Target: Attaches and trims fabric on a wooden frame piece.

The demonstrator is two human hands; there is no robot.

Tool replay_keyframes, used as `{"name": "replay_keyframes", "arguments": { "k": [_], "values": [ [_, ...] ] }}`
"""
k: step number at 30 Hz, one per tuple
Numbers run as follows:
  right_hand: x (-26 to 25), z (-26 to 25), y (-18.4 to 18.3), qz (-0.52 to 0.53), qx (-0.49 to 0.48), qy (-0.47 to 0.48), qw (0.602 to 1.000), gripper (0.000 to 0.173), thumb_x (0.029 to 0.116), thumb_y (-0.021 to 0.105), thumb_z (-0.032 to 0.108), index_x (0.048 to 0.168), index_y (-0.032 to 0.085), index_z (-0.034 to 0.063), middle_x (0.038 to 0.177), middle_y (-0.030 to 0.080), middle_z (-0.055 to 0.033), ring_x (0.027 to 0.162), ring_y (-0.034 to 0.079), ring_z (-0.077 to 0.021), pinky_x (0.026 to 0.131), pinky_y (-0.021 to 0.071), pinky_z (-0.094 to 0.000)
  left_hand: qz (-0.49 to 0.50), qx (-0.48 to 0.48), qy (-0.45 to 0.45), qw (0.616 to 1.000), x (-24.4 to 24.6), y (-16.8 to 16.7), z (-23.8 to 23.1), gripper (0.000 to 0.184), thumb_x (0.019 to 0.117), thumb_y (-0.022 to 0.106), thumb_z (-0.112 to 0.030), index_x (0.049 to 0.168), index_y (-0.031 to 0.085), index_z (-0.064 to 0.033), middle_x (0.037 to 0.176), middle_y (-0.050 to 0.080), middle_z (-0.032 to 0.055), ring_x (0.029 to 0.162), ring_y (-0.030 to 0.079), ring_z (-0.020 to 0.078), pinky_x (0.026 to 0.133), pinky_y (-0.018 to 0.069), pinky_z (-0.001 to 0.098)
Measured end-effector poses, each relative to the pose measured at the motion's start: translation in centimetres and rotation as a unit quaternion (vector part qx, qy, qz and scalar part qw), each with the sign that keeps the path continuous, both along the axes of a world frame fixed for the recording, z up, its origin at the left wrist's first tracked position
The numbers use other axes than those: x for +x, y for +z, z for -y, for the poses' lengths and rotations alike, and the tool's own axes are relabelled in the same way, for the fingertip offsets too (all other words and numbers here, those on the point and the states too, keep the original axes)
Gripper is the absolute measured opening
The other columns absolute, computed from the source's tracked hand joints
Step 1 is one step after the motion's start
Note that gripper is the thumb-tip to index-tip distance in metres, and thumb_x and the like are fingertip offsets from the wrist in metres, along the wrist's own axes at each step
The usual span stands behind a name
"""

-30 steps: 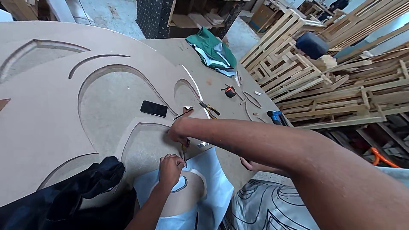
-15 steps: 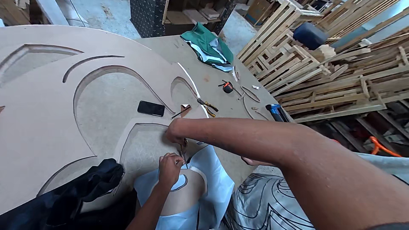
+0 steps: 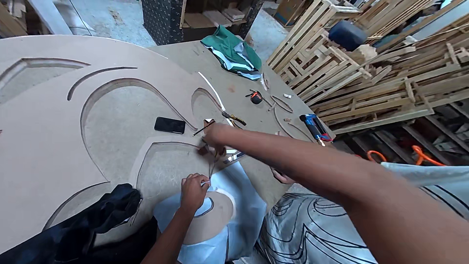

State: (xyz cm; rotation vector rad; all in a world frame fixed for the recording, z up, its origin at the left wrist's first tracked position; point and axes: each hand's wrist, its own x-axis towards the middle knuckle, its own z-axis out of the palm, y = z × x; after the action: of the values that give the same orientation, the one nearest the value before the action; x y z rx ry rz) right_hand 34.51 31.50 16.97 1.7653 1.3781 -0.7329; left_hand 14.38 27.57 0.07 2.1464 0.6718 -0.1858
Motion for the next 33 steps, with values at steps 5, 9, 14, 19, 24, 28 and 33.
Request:
{"name": "replay_keyframes", "arguments": {
  "k": [5, 9, 14, 19, 24, 28, 33],
  "values": [
    [6.4, 14.2, -0.2, 0.050, 0.053, -0.241, 0.968, 0.026, 0.0852, 0.077, 0.034, 0.089, 0.074, 0.0083, 0.095, 0.071, -0.0168, 0.092, 0.069, -0.0396, 0.075, 0.0532, -0.0674, -0.129, 0.043, -0.158, 0.978, 2.1, 3.2, -0.8, 0.038, 0.0946, 0.065, -0.040, 0.124, 0.071, -0.0160, 0.126, 0.070, 0.0079, 0.126, 0.060, 0.0287, 0.109, 0.0425, 0.0549],
    [2.8, 25.9, -3.4, 0.030, 0.096, -0.448, 0.888, 0.032, 0.0949, 0.064, 0.035, 0.111, 0.075, 0.0098, 0.109, 0.072, -0.0196, 0.104, 0.069, -0.0400, 0.089, 0.0521, -0.0662, -0.171, 0.076, -0.209, 0.960, 3.3, 4.2, -0.2, 0.034, 0.0915, 0.068, -0.032, 0.116, 0.072, -0.0091, 0.120, 0.071, 0.0159, 0.117, 0.066, 0.0351, 0.101, 0.0492, 0.0595],
    [-3.1, 28.4, -5.3, 0.025, 0.254, -0.550, 0.795, 0.036, 0.1029, 0.054, 0.035, 0.116, 0.072, 0.0075, 0.111, 0.072, -0.0177, 0.108, 0.069, -0.0359, 0.095, 0.0526, -0.0595, -0.194, 0.102, -0.241, 0.945, 4.2, 5.4, 0.2, 0.033, 0.0919, 0.067, -0.029, 0.116, 0.071, -0.0076, 0.120, 0.071, 0.0183, 0.116, 0.066, 0.0380, 0.098, 0.0511, 0.0617],
    [-13.6, 22.1, -7.0, -0.116, 0.248, -0.528, 0.804, 0.044, 0.0988, 0.058, 0.049, 0.108, 0.073, 0.0091, 0.109, 0.072, -0.0180, 0.107, 0.068, -0.0384, 0.089, 0.0528, -0.0649, -0.195, 0.137, -0.254, 0.937, 4.4, 5.7, 0.9, 0.032, 0.0918, 0.067, -0.031, 0.113, 0.072, -0.0071, 0.118, 0.072, 0.0181, 0.115, 0.067, 0.0373, 0.096, 0.0521, 0.0610],
    [-14.2, 19.1, -9.3, -0.110, 0.159, -0.518, 0.833, 0.041, 0.0965, 0.063, 0.046, 0.109, 0.071, 0.0084, 0.110, 0.071, -0.0189, 0.107, 0.069, -0.0389, 0.085, 0.0540, -0.0644, -0.196, 0.151, -0.261, 0.933, 4.0, 5.4, 1.2, 0.027, 0.0949, 0.062, -0.028, 0.107, 0.073, -0.0069, 0.116, 0.072, 0.0168, 0.113, 0.068, 0.0361, 0.093, 0.0544, 0.0579],
    [-13.0, 18.1, -10.4, -0.129, 0.118, -0.497, 0.850, 0.040, 0.0975, 0.062, 0.044, 0.111, 0.072, 0.0071, 0.113, 0.071, -0.0202, 0.110, 0.067, -0.0398, 0.088, 0.0532, -0.0650, -0.180, 0.104, -0.248, 0.946, 4.0, 4.2, 0.1, 0.028, 0.0979, 0.058, -0.032, 0.106, 0.074, -0.0102, 0.112, 0.073, 0.0152, 0.112, 0.069, 0.0341, 0.091, 0.0550, 0.0580],
    [-12.1, 17.5, -11.5, -0.142, 0.098, -0.493, 0.853, 0.038, 0.0977, 0.062, 0.042, 0.109, 0.072, 0.0069, 0.111, 0.071, -0.0195, 0.108, 0.068, -0.0391, 0.088, 0.0535, -0.0641, -0.161, 0.027, -0.235, 0.958, 4.5, 2.3, -1.2, 0.027, 0.0982, 0.057, -0.032, 0.105, 0.075, -0.0134, 0.107, 0.074, 0.0124, 0.108, 0.069, 0.0315, 0.091, 0.0545, 0.0571]
  ]
}}
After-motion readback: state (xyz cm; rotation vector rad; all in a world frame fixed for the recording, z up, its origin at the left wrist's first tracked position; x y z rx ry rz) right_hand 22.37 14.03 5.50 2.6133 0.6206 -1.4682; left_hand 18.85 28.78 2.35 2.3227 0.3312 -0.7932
